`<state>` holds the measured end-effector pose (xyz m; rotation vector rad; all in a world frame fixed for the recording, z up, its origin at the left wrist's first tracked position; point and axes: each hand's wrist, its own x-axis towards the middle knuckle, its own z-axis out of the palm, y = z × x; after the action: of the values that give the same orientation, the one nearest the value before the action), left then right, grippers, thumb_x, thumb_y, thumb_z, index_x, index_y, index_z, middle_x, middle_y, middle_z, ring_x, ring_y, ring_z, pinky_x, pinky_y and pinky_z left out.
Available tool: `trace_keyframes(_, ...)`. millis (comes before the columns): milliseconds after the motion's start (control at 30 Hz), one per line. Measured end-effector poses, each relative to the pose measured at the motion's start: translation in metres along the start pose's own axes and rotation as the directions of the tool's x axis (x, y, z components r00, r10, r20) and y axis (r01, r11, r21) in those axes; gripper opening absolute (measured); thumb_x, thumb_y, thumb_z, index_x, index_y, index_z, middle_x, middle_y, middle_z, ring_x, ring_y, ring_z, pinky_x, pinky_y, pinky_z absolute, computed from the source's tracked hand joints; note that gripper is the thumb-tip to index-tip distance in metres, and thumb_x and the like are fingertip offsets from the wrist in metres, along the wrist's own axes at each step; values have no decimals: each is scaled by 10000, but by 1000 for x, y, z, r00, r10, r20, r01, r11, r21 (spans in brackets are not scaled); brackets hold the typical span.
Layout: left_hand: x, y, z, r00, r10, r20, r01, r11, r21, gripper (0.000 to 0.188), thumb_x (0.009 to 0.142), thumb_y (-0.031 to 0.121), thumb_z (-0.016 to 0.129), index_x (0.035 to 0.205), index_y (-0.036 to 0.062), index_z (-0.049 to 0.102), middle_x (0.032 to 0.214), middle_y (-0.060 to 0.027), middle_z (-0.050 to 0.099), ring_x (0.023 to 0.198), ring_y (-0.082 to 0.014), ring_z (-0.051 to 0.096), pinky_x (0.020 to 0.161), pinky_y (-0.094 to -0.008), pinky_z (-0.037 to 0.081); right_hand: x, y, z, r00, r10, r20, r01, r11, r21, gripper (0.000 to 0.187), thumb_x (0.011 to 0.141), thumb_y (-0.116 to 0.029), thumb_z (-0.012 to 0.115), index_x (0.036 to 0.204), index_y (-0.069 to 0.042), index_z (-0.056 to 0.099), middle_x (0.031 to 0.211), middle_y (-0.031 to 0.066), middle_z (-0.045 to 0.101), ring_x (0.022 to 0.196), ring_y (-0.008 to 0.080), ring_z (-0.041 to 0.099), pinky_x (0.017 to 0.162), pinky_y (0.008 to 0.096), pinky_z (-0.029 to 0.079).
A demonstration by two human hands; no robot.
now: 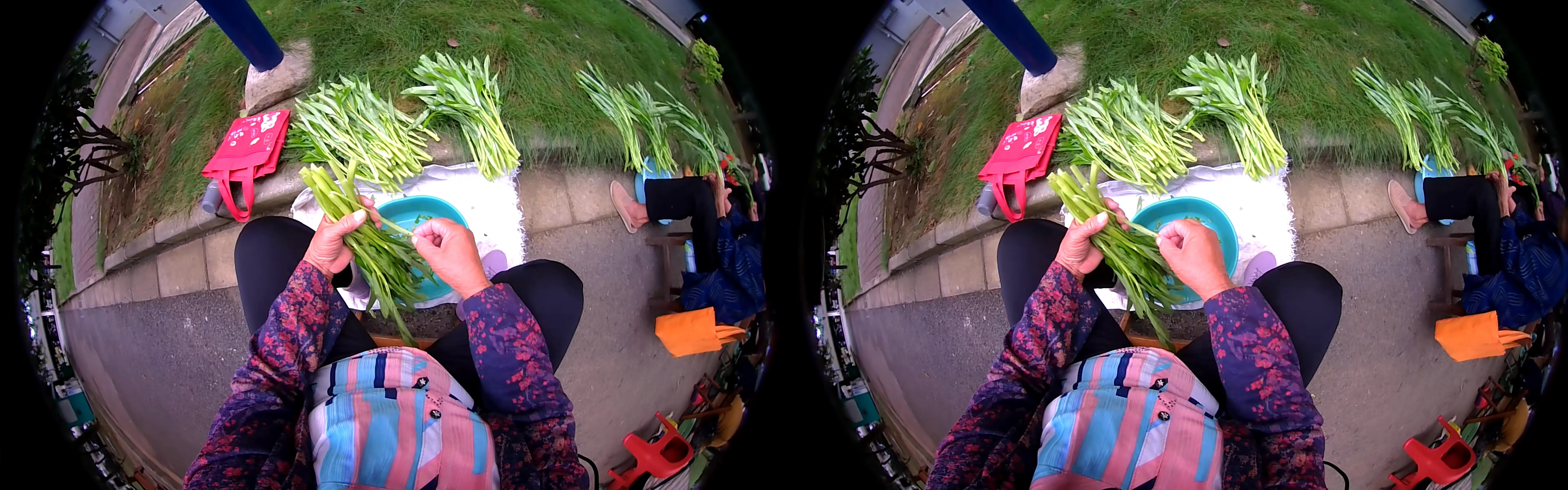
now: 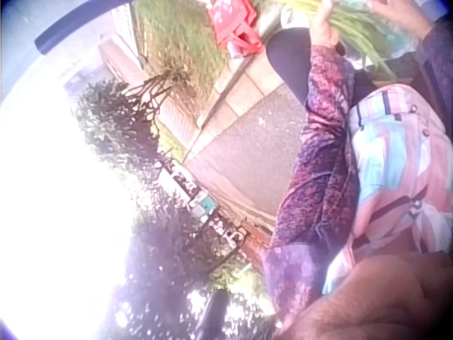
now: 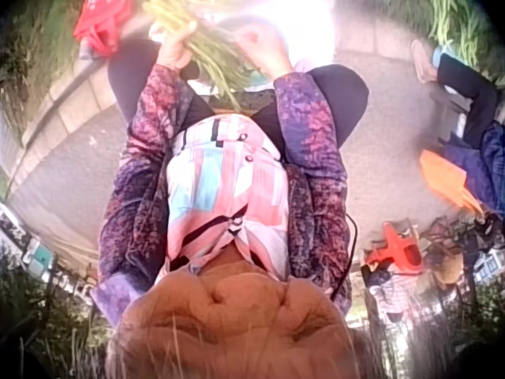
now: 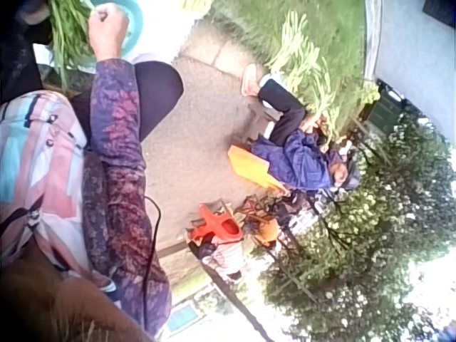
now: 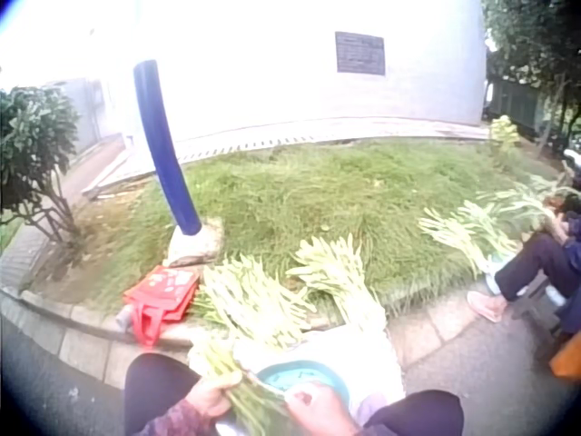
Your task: The person picks through bunches of leafy green vegetables by hand, snapping off the stems and placing the leaves into a blue plastic bowl.
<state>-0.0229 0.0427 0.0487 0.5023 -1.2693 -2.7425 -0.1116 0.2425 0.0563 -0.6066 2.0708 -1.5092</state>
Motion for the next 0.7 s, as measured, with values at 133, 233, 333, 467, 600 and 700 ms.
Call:
trace_keyframes(133, 0, -2, 0, 998, 23, -55, -21, 999, 26, 325, 821, 196, 673, 1068, 38, 531, 880, -82, 606, 869, -205, 589, 814, -359, 482, 2, 5, 1, 1000, 16, 8, -16, 1000, 8, 90, 820, -74, 632, 839, 14, 636, 744, 10, 630, 649, 56, 543, 604, 222, 461)
trace_keyframes(233, 1, -6, 0, 992, 70, -104, -66, 997, 44, 300, 821, 199, 674, 1034, 43, 530, 862, -76, 600, 848, -194, 581, 801, -352, 478, 2, 6, 3, 998, 52, 34, -53, 998, 36, 91, 822, -77, 627, 831, 13, 634, 746, 5, 629, 657, 51, 540, 606, 219, 457)
trace_keyframes(333, 1, -8, 0, 986, 108, -123, -101, 993, 66, 282, 819, 195, 674, 1008, 47, 527, 847, -73, 592, 837, -188, 571, 793, -347, 472, 3, 10, 6, 995, 88, 51, -92, 994, 65, 94, 824, -85, 623, 818, 9, 631, 742, 3, 621, 667, 48, 533, 608, 214, 444)
trace_keyframes(467, 1, -8, 5, 986, 111, -121, -103, 992, 67, 266, 816, 202, 672, 975, 44, 530, 838, -71, 585, 832, -183, 561, 794, -340, 463, 5, 16, 10, 982, 177, 61, -186, 955, 230, 95, 821, -94, 619, 779, -9, 618, 699, -7, 586, 634, 55, 503, 586, 212, 412)
trace_keyframes(600, 1, -10, 5, 989, 113, -91, -107, 991, 75, 269, 796, 192, 695, 963, 38, 551, 823, -68, 606, 789, -158, 567, 753, -307, 463, 7, 15, 10, 938, 321, 132, -346, 836, 426, 97, 818, -113, 616, 749, -46, 604, 665, -23, 534, 606, 69, 470, 568, 219, 386)
trace_keyframes(700, -1, -8, 8, 991, 101, -84, -94, 992, 88, 255, 792, 182, 697, 945, 34, 557, 822, -64, 603, 787, -156, 565, 753, -306, 460, 6, 11, 7, 904, 394, 167, -419, 733, 536, 87, 816, -124, 612, 758, -61, 605, 666, -22, 526, 613, 78, 478, 575, 224, 391)
